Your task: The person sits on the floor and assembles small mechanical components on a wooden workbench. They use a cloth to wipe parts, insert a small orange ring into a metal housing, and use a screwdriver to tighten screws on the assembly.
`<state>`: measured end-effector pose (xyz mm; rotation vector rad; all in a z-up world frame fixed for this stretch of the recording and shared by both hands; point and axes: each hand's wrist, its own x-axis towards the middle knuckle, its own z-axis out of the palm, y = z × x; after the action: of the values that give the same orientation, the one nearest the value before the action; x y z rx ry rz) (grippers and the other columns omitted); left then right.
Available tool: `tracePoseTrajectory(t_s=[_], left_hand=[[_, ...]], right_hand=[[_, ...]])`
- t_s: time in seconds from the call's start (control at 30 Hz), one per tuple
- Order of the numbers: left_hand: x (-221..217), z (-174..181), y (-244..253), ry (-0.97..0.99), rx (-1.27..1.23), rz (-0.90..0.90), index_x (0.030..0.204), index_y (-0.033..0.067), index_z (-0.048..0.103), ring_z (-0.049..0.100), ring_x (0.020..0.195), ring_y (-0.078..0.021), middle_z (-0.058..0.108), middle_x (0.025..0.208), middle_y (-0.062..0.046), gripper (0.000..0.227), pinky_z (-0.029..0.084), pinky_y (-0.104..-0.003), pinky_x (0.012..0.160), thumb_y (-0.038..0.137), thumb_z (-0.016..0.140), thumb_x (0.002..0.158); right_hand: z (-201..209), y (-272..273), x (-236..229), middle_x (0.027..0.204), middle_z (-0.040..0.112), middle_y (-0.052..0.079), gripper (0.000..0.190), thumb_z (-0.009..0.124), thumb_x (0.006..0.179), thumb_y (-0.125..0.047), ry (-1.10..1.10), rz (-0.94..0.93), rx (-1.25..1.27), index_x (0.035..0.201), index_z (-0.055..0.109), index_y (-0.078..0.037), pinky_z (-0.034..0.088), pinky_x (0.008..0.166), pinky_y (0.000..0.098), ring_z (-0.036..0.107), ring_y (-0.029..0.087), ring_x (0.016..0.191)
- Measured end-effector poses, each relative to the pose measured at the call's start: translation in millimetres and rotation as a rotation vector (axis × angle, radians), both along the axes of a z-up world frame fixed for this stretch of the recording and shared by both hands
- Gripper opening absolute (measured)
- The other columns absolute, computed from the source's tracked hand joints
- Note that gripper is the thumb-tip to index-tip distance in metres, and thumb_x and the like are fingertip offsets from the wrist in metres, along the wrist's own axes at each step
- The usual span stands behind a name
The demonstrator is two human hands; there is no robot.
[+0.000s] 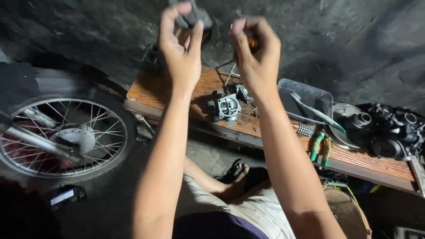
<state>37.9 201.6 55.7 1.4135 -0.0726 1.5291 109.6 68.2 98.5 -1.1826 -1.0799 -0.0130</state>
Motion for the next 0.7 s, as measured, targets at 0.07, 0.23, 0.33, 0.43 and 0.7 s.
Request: tracePoseTrajectory(t_s=[0.07,0.23,0.33,0.43,0.7], left_hand=[[11,-37,20,0.116,-0.002,0.077,0.118,0.0108,0.058,0.068,0.104,-0.018,0.063,0.119,-0.006,0.027,0.057,-0.026,0.092,-0.005,0.065,0.098],[21,-99,36,0.672,-0.121,0.194,0.116,0.0144,0.064,0.072,0.106,-0.0397,0.073,0.116,-0.015,0.028,0.059,-0.049,0.092,0.002,0.071,0.092],[23,-121,34,1.098,-0.019,0.281,0.119,0.0248,0.071,0.069,0.115,-0.0279,0.075,0.115,-0.004,0.02,0.056,-0.044,0.098,0.022,0.064,0.1],[-6,-79,-4,1.305,0.001,0.423,0.116,0.0284,0.074,0.069,0.111,-0.026,0.075,0.109,-0.003,0.022,0.058,-0.044,0.091,0.036,0.061,0.1],[-19,-64,-94,0.534,0.182,-0.113,0.107,0.0132,0.079,0.073,0.097,-0.0309,0.076,0.097,-0.008,0.015,0.056,-0.04,0.09,0.009,0.072,0.095]], right_hand=[[-26,-1,10,0.089,0.064,0.001,0.005,0.062,0.106,-0.01,-0.023,-0.022,-0.073,0.102,0.063,-0.008,0.044,0.06,0.0203,0.052,0.005,0.071],[-70,-11,14,0.082,0.072,0.011,0.01,0.067,0.103,-0.012,0.096,-0.07,-0.226,0.102,0.069,-0.002,0.047,0.062,0.0266,0.059,0.013,0.07],[-83,-26,12,0.077,0.073,0.007,0.012,0.07,0.102,-0.017,0.166,-0.092,-0.316,0.099,0.071,-0.006,0.046,0.063,0.0228,0.058,0.009,0.069],[-94,-40,15,0.076,0.072,0.008,0.012,0.071,0.102,-0.019,0.217,-0.112,-0.342,0.1,0.072,-0.006,0.044,0.061,0.0218,0.056,0.008,0.066],[-88,-93,5,0.069,0.065,0.008,0.011,0.07,0.1,-0.01,0.375,-0.073,-0.344,0.094,0.072,-0.002,0.04,0.052,0.021,0.049,0.008,0.059]])
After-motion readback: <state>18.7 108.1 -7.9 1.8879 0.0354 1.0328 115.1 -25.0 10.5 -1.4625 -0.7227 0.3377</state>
